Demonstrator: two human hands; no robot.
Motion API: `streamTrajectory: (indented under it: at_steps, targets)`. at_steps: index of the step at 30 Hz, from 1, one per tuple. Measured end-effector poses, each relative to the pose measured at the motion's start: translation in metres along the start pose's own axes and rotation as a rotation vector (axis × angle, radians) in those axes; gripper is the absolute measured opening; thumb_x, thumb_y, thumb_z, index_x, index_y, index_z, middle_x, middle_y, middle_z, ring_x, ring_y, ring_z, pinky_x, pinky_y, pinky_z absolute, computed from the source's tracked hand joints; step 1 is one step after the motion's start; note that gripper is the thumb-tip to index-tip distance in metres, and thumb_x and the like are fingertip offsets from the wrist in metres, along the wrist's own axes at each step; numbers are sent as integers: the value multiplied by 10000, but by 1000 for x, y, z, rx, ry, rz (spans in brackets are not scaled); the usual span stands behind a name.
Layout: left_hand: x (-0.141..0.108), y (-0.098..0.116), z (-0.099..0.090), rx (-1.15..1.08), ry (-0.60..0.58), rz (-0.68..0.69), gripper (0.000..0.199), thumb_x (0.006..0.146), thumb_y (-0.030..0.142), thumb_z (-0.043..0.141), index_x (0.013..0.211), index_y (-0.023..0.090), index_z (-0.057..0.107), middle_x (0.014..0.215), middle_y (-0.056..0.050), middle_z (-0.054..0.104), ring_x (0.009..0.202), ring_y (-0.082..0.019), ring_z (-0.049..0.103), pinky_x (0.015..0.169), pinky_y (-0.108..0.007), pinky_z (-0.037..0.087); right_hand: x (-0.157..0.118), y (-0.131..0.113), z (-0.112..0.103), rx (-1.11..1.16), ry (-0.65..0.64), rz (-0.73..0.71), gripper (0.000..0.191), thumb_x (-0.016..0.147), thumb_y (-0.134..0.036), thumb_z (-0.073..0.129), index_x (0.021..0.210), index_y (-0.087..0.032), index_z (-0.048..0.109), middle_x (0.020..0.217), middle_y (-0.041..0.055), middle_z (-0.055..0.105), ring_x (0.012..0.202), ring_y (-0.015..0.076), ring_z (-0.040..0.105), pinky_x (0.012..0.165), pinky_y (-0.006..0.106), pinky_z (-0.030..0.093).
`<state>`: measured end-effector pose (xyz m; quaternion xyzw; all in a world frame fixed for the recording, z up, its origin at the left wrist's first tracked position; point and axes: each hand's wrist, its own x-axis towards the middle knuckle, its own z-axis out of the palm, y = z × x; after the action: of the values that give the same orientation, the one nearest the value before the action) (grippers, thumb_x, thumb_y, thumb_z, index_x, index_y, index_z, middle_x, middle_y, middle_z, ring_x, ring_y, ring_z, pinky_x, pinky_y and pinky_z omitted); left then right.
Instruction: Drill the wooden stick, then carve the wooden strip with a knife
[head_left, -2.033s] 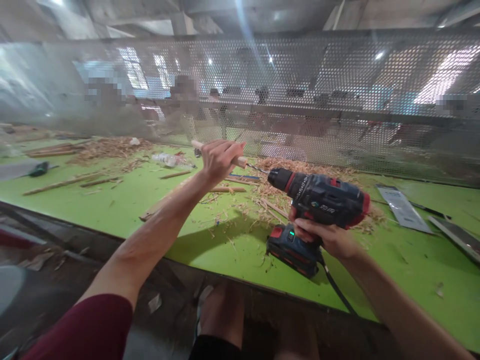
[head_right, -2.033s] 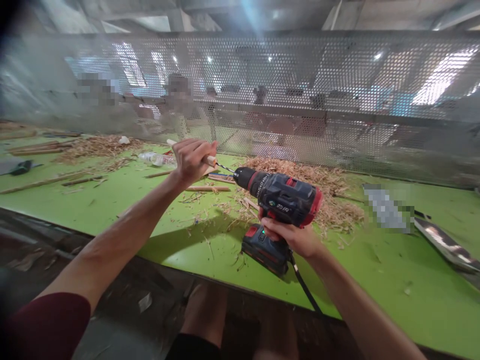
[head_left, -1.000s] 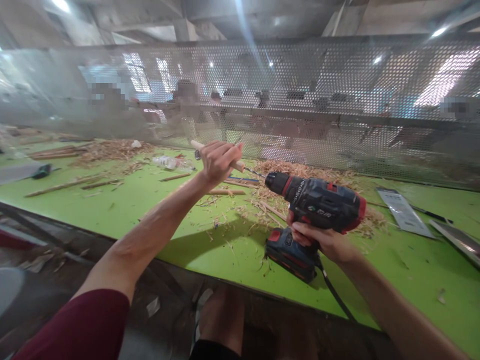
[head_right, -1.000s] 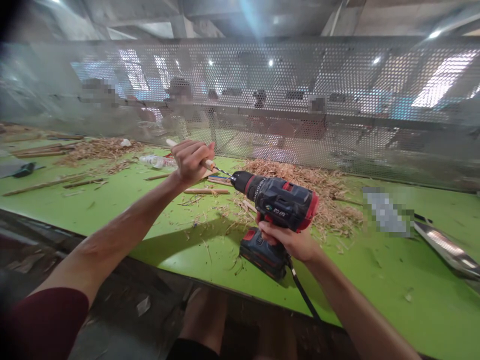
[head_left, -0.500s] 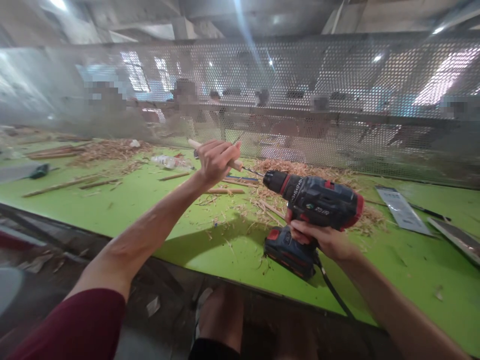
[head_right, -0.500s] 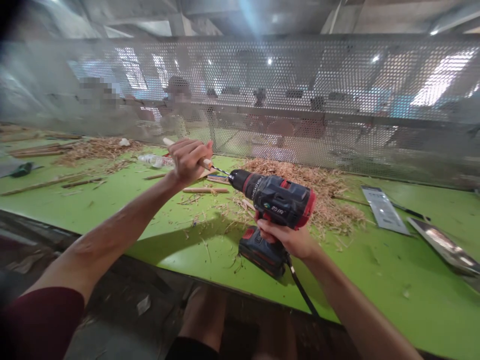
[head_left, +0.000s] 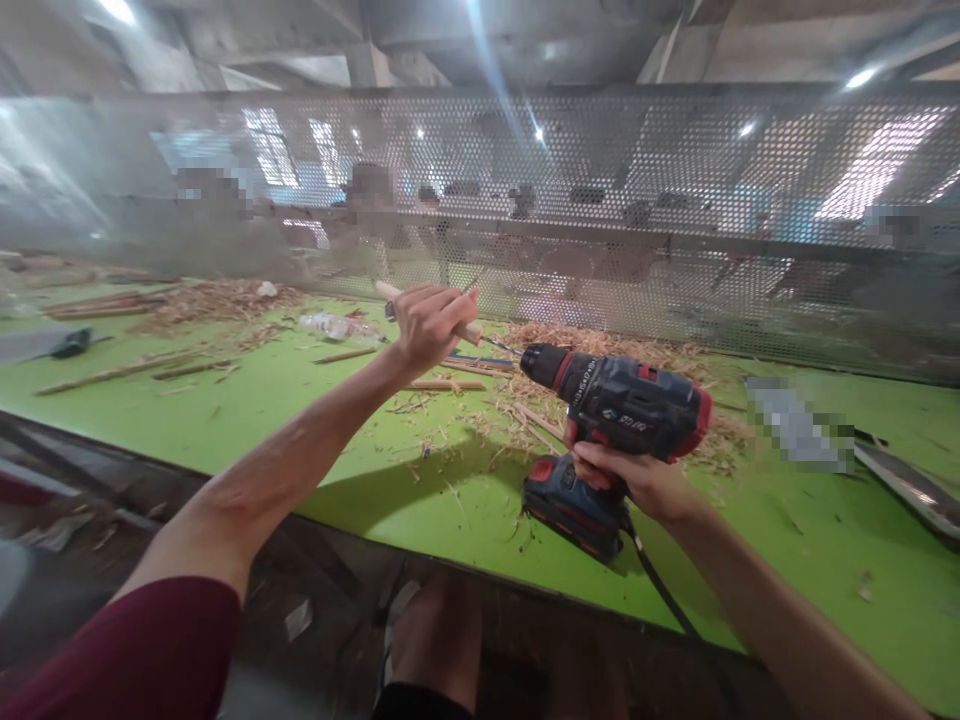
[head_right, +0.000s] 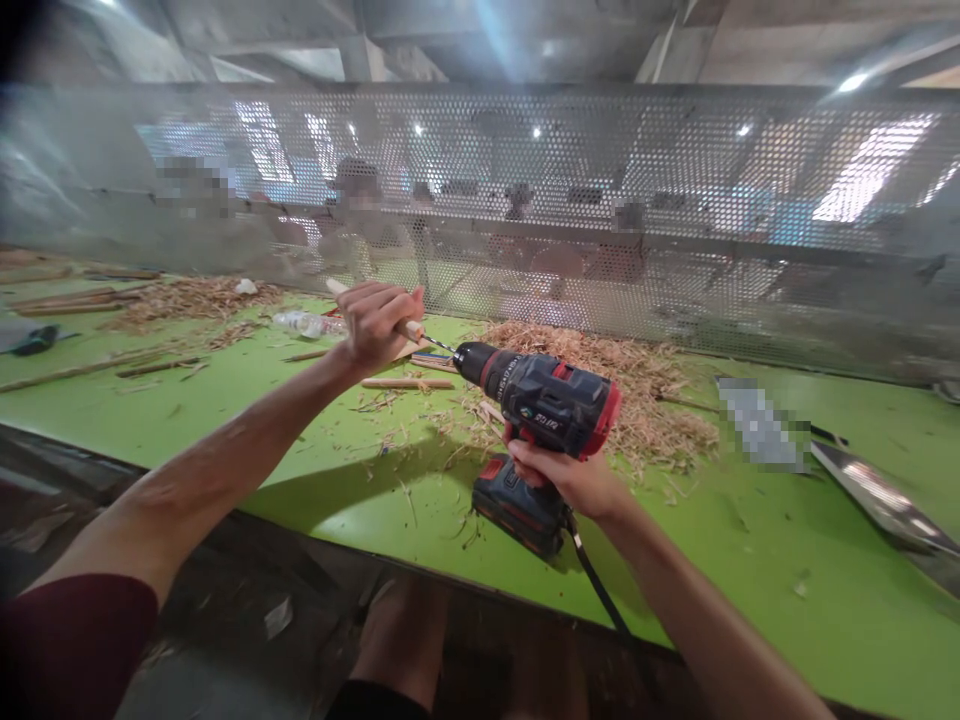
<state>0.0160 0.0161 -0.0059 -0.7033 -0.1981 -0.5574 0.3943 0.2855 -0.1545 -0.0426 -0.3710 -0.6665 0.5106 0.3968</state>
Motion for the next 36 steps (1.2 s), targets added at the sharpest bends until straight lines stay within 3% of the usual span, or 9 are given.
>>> streamTrajectory:
  at_steps: [4,13,19,24,31,36]
  targets:
    - [-1,0,0,20,-11,5,467,1017,316,511,572,209,412,477,30,495,477,-118,420,525,-301,289,0,-2,0,-10,-6,-6,355,893,-510,683,957,-176,582,599,-49,457,508,96,374,523,274,281]
    - [1,2,1,-6,114,83,433,983,244,578,578,199,432,470,48,474,459,-100,389,506,-287,263,1,0,-1,13,0,-6,354,874,-495,696,959,-174,576,587,-65,458,497,85,378,523,258,306]
    - [0,3,0,-22,55,34,437,993,249,558,582,201,418,487,41,464,471,-105,363,514,-300,249,0,-1,1,10,-1,4,335,866,-474,688,948,-166,584,609,-52,478,504,79,390,516,249,298]
    - [0,1,-2,-20,77,85,394,973,222,587,608,202,441,491,47,474,479,-103,382,520,-286,262,1,-2,1,21,-10,30,305,858,-453,685,940,-182,573,600,-56,476,507,77,385,530,250,303]
    - [-5,-3,-3,-29,-30,29,456,1018,354,533,592,199,480,500,35,480,482,-110,400,519,-300,247,2,-5,1,12,-20,38,338,845,-469,702,896,-182,532,591,-62,474,518,86,388,551,275,301]
    - [-4,-2,-4,2,13,62,441,1007,336,559,593,198,501,500,35,514,484,-110,427,520,-292,260,2,-3,2,35,-2,38,378,811,-490,740,884,-183,532,587,-66,472,505,82,384,539,268,299]
